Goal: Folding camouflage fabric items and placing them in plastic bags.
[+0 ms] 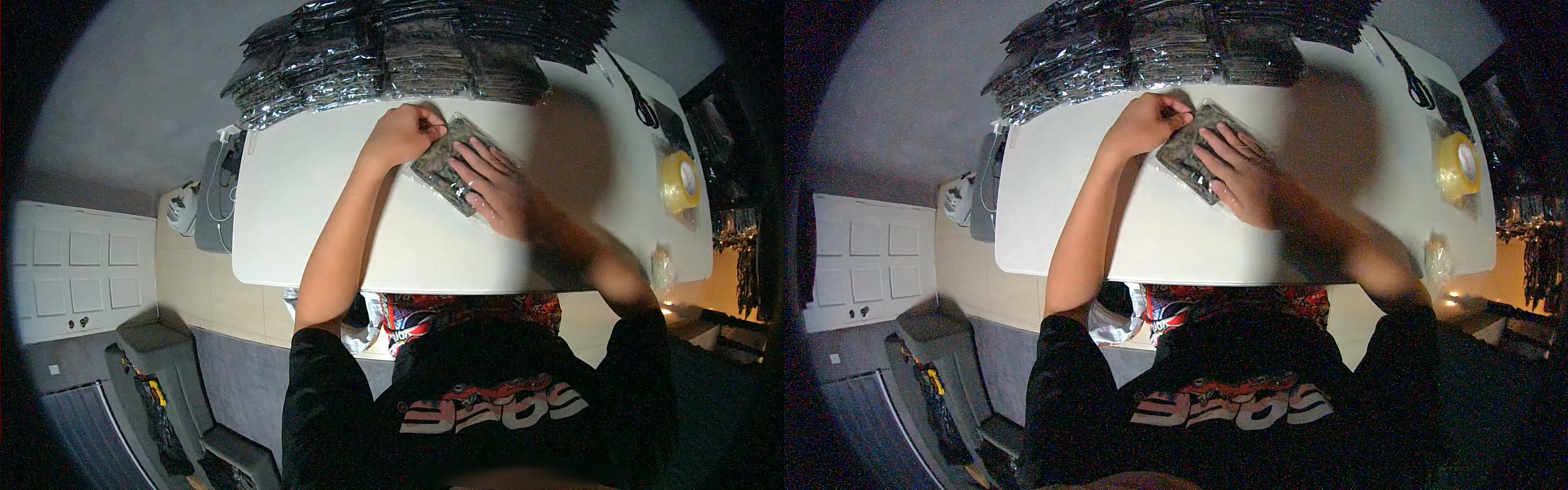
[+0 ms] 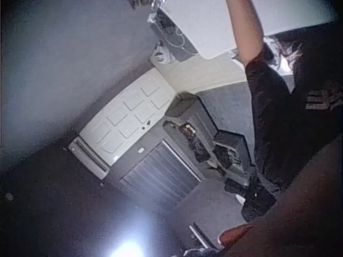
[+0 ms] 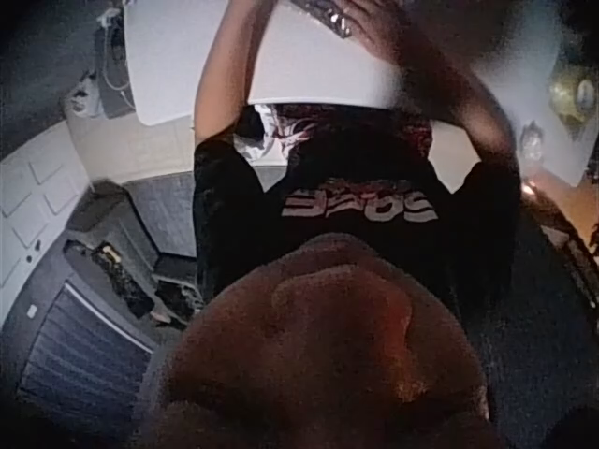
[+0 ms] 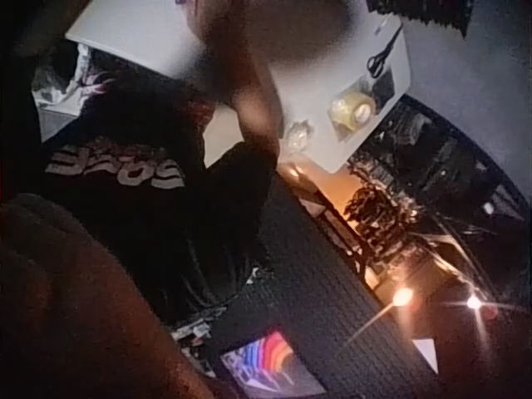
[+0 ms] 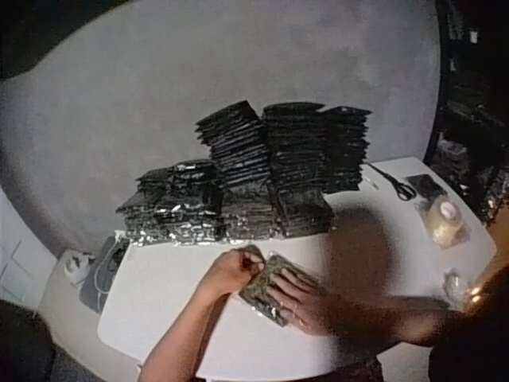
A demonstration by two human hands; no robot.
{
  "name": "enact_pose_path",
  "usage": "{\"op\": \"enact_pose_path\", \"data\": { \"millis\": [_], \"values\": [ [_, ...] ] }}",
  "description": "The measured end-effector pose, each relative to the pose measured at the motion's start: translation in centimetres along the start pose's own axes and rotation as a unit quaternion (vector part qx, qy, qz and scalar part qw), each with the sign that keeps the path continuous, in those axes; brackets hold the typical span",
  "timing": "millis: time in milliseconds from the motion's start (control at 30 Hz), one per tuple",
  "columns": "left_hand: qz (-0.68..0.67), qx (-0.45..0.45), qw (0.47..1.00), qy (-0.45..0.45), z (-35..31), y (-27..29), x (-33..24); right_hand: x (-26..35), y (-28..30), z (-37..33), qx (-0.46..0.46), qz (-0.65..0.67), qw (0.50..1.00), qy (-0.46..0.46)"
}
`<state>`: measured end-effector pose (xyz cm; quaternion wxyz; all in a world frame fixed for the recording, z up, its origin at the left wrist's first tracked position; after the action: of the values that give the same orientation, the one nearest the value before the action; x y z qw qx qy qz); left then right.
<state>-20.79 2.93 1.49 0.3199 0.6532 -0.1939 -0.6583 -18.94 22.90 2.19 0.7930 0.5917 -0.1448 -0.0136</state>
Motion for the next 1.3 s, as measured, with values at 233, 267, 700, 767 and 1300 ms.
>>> {"op": "enact_pose_path", "data": {
  "millis": [233, 267, 700, 767, 1300],
  "values": [
    [-0.022, 0.013, 0.999, -0.031, 0.3, -0.4, 0.1, -0.4, 0.1, 0.1, -0.014, 0.003, 1.000, -0.003],
    [-0.015, 0.009, 0.999, -0.030, 0.3, -0.4, 0.2, -0.4, 0.2, 0.1, -0.004, 0.007, 1.000, 0.003],
    [0.059, -0.082, 0.990, -0.100, 0.0, -0.2, -2.3, -0.9, 1.2, 0.2, 0.034, -0.005, 0.999, 0.029],
    [0.070, -0.077, 0.981, -0.162, 0.1, -1.2, -3.4, -0.7, 1.3, -0.3, 0.027, -0.018, 0.999, 0.040],
    [0.321, -0.042, 0.946, -0.023, -1.2, 2.4, -4.0, -5.7, 5.3, -8.5, -0.082, 0.210, 0.946, -0.234]
  ]
}}
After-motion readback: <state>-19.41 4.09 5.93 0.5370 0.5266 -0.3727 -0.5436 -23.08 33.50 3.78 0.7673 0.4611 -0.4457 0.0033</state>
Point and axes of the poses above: each hand's wrist, its own z-axis towards the middle knuckle, its own y-axis out of the back of the hand, x = y × z, the point moved 7 cm from there along z, towards the middle knuckle, and after that the axes turned 5 degrees about -y, right-handed, at the moved point
